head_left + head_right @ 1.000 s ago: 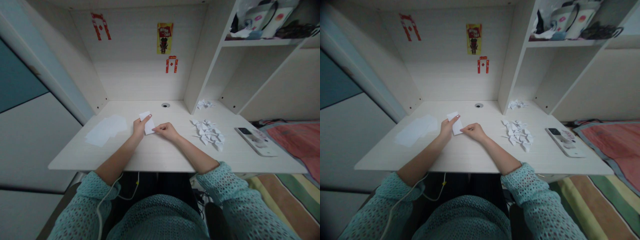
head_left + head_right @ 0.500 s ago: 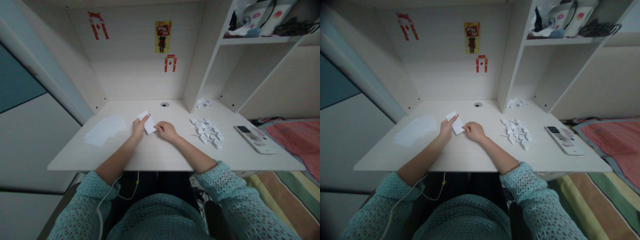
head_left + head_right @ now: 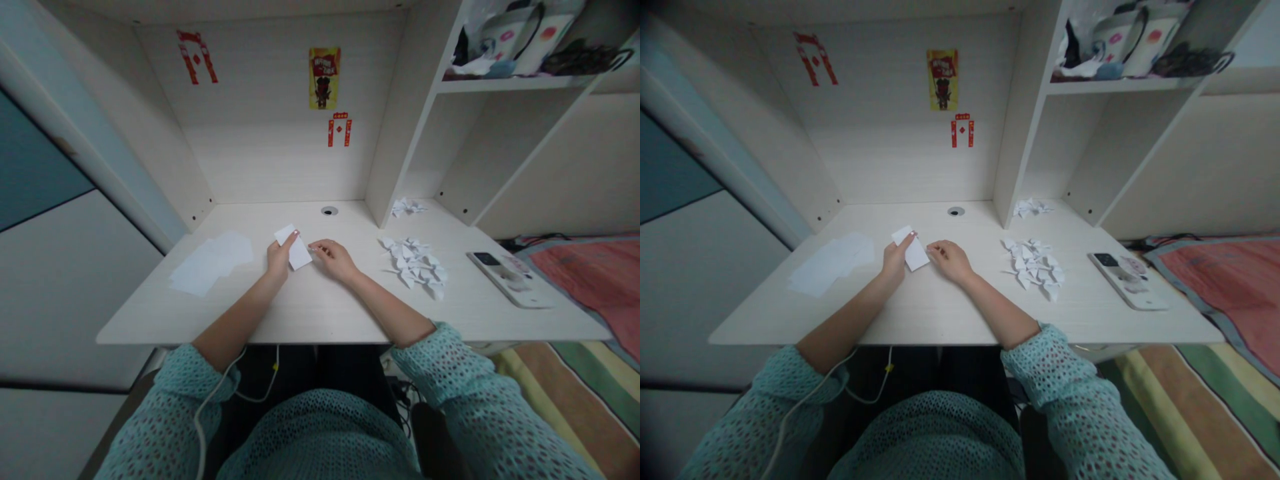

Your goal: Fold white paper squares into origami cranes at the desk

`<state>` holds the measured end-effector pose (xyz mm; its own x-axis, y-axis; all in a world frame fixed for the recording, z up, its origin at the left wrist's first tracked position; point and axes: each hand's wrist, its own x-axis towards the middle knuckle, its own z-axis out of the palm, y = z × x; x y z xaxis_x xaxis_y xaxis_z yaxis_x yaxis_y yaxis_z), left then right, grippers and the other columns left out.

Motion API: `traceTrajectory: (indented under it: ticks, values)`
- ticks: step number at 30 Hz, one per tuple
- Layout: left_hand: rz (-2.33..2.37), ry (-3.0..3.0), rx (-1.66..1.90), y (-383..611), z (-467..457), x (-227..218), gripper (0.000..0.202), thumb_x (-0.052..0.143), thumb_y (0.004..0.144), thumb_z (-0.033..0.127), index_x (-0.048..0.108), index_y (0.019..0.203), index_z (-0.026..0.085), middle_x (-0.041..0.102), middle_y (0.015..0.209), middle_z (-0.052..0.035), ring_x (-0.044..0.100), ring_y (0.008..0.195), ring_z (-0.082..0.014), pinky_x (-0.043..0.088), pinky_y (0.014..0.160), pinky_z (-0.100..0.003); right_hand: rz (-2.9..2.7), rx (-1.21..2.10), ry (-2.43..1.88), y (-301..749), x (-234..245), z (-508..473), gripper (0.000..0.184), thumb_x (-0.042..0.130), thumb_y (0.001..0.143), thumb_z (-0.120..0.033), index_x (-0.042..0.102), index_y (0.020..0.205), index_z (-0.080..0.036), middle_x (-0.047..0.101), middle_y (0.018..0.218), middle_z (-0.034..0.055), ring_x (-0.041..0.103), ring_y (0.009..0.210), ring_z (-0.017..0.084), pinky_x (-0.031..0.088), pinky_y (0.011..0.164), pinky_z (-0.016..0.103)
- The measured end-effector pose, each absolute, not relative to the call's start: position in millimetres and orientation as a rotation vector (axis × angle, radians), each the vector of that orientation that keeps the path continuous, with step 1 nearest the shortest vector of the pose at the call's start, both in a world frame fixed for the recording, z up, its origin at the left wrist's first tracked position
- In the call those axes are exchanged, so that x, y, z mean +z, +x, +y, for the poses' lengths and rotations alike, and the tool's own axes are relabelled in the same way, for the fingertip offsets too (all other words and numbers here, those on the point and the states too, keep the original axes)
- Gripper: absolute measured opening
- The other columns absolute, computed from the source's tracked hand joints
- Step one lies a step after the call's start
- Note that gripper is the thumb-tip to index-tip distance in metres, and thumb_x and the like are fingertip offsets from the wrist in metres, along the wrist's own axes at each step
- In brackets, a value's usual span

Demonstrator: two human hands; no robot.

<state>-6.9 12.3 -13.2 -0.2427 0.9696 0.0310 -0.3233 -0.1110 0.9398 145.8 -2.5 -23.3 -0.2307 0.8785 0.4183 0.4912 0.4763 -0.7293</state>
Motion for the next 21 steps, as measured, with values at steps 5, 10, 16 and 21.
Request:
traceTrajectory:
  ticks: [5,10,16,21]
  values:
    - [1.03,1.008,1.444,3.3,3.9,-17.8,0.043,0.077,0.056,0.042,0.069,0.085,0.011,0.069,0.088,-0.01,0.063,0.073,-0.0187,0.047,0.064,-0.027,-1.627,0.796,-1.13,139.1,-31.0,-1.0,0.029,0.058,0.077,-0.045,0.068,0.087,-0.02,0.069,0.08,0.0029,0.058,0.069,0.015,0.042,0.062,0.025]
    - [1.066,1.043,1.47,7.3,1.4,-20.1,0.04,0.077,0.057,0.041,0.07,0.083,0.011,0.07,0.089,-0.0111,0.064,0.076,-0.0206,0.048,0.065,-0.028,-1.573,0.867,-1.111,140.8,-33.9,3.7,0.028,0.06,0.073,-0.044,0.067,0.071,-0.018,0.065,0.067,0.0016,0.054,0.059,0.013,0.039,0.056,0.024]
    - [1.093,1.005,1.496,7.2,2.7,-19.5,0.042,0.077,0.055,0.042,0.07,0.081,0.01,0.07,0.086,-0.0119,0.064,0.071,-0.0199,0.047,0.062,-0.028,-1.561,0.912,-1.061,140.8,-30.5,5.4,0.027,0.062,0.07,-0.044,0.065,0.069,-0.017,0.065,0.066,0.0017,0.053,0.058,0.013,0.038,0.054,0.023]
    - [1.101,1.007,1.549,2.2,6.5,-15.3,0.04,0.076,0.056,0.041,0.071,0.083,0.012,0.07,0.083,-0.0091,0.061,0.068,-0.0155,0.044,0.06,-0.025,-1.602,0.937,-1.038,139.8,-27.1,1.0,0.026,0.062,0.07,-0.042,0.064,0.067,-0.017,0.064,0.065,0.0018,0.052,0.057,0.012,0.037,0.053,0.023]
